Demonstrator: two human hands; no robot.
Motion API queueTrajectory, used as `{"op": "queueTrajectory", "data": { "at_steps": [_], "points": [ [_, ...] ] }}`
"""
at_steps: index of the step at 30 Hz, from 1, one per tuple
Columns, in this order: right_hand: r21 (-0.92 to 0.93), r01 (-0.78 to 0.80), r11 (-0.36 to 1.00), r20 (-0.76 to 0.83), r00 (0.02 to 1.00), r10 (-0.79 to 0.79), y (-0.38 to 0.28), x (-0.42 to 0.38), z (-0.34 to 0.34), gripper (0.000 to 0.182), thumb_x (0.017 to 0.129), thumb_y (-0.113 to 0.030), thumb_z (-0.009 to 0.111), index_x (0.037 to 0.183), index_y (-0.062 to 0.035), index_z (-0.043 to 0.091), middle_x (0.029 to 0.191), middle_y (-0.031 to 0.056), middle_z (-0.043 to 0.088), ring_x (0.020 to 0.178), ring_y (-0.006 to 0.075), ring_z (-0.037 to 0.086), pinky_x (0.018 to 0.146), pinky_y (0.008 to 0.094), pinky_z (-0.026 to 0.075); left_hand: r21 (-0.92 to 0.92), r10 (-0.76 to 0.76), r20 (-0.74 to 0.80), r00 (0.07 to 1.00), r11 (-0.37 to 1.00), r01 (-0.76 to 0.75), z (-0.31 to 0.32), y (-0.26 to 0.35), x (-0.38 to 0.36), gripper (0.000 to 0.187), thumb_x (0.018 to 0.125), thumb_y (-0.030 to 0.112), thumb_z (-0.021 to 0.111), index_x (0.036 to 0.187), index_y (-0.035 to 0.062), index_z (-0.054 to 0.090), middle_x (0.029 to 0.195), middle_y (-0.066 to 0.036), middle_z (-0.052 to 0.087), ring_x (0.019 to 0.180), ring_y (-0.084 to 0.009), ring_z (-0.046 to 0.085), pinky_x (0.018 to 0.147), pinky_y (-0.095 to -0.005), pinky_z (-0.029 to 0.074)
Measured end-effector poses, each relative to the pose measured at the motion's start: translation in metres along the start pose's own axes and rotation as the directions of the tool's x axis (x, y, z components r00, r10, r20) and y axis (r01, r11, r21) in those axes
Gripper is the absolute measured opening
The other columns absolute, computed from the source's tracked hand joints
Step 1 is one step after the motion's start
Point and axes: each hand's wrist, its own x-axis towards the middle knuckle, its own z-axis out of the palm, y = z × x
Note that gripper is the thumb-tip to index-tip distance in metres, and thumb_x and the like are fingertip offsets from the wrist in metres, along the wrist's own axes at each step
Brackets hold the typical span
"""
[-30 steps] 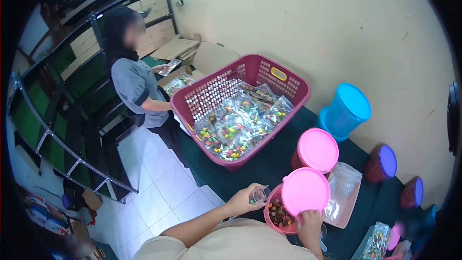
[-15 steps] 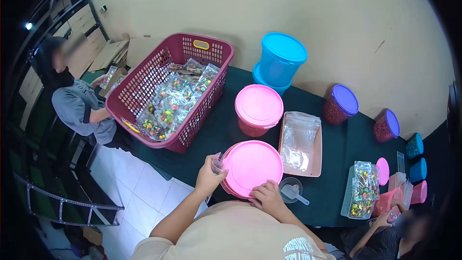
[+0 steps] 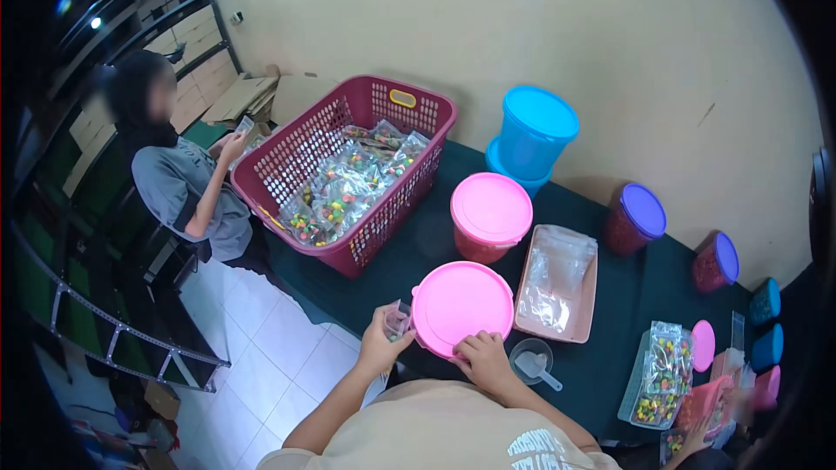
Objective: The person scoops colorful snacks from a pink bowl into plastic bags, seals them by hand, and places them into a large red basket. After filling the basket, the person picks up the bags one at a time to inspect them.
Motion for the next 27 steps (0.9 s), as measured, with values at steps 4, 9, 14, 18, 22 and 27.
{"op": "queueTrajectory", "data": {
  "at_steps": [4, 9, 14, 18, 22, 27],
  "points": [
    [-0.046, -0.064, 0.997, -0.278, 0.959, 0.049, 0.011, 0.013, 0.001, 0.033, 0.076, -0.03, 0.068, 0.101, -0.0086, 0.061, 0.103, 0.0076, 0.059, 0.098, 0.0248, 0.051, 0.086, 0.0425, 0.035, 0.249, 0.224, 0.118, 0.967, 0.936, -0.247, -0.009, 0.024, -0.01, 0.05, 0.071, 0.024, 0.075, 0.116, 0.0096, 0.058, 0.099, -0.011, 0.049, 0.097, -0.0262, 0.051, 0.084, -0.0368, 0.043],
    [0.71, -0.01, 0.704, -0.123, 0.983, 0.138, -0.024, 0.008, -0.033, 0.053, 0.083, -0.029, 0.064, 0.126, -0.0026, 0.046, 0.12, 0.0169, 0.052, 0.114, 0.0292, 0.049, 0.098, 0.0392, 0.036, 0.086, 0.283, 0.463, 0.84, 0.929, -0.361, -0.008, 0.06, -0.006, 0.049, 0.069, 0.025, 0.079, 0.111, 0.007, 0.061, 0.09, -0.01, 0.06, 0.084, -0.0205, 0.058, 0.078, -0.0318, 0.045],
    [0.817, -0.128, 0.562, -0.092, 0.933, 0.347, -0.025, 0.007, -0.028, 0.026, 0.083, -0.019, 0.066, 0.102, -0.0006, 0.061, 0.096, 0.0102, 0.064, 0.091, 0.0184, 0.061, 0.085, 0.0306, 0.045, -0.109, 0.232, 0.359, 0.904, 0.972, -0.206, -0.002, 0.061, 0.001, 0.037, 0.07, 0.015, 0.078, 0.099, 0.0012, 0.06, 0.099, -0.01, 0.065, 0.095, -0.0175, 0.061, 0.084, -0.03, 0.046],
    [0.812, -0.131, 0.569, -0.146, 0.898, 0.415, -0.04, 0.01, -0.034, 0.021, 0.084, -0.016, 0.065, 0.098, 0.0, 0.062, 0.093, 0.0086, 0.064, 0.088, 0.0153, 0.06, 0.082, 0.0295, 0.046, -0.143, 0.463, 0.291, 0.837, 0.886, -0.44, -0.007, 0.065, 0.017, 0.022, 0.076, 0.011, 0.071, 0.094, 0.0014, 0.062, 0.096, -0.013, 0.063, 0.091, -0.0236, 0.062, 0.082, -0.0319, 0.046],
    [0.779, -0.042, 0.625, -0.256, 0.889, 0.38, -0.05, 0.023, -0.033, 0.018, 0.086, -0.015, 0.062, 0.096, -0.0006, 0.062, 0.091, 0.0094, 0.062, 0.086, 0.017, 0.06, 0.078, 0.0301, 0.046, -0.168, 0.599, 0.172, 0.782, 0.8, -0.575, -0.02, 0.064, 0.027, 0.01, 0.078, 0.01, 0.066, 0.082, 0.0013, 0.063, 0.081, -0.011, 0.061, 0.08, -0.0248, 0.06, 0.075, -0.0335, 0.046],
    [0.537, 0.06, 0.841, -0.448, 0.865, 0.225, -0.075, 0.048, -0.03, 0.013, 0.083, -0.017, 0.062, 0.087, -0.0049, 0.064, 0.082, 0.0075, 0.058, 0.083, 0.022, 0.055, 0.081, 0.0351, 0.038, -0.067, 0.695, 0.224, 0.684, 0.711, -0.7, -0.058, 0.057, 0.045, 0.019, 0.083, 0.015, 0.063, 0.073, -0.0001, 0.056, 0.072, -0.01, 0.053, 0.07, -0.0208, 0.052, 0.065, -0.0301, 0.043]
  ]
}}
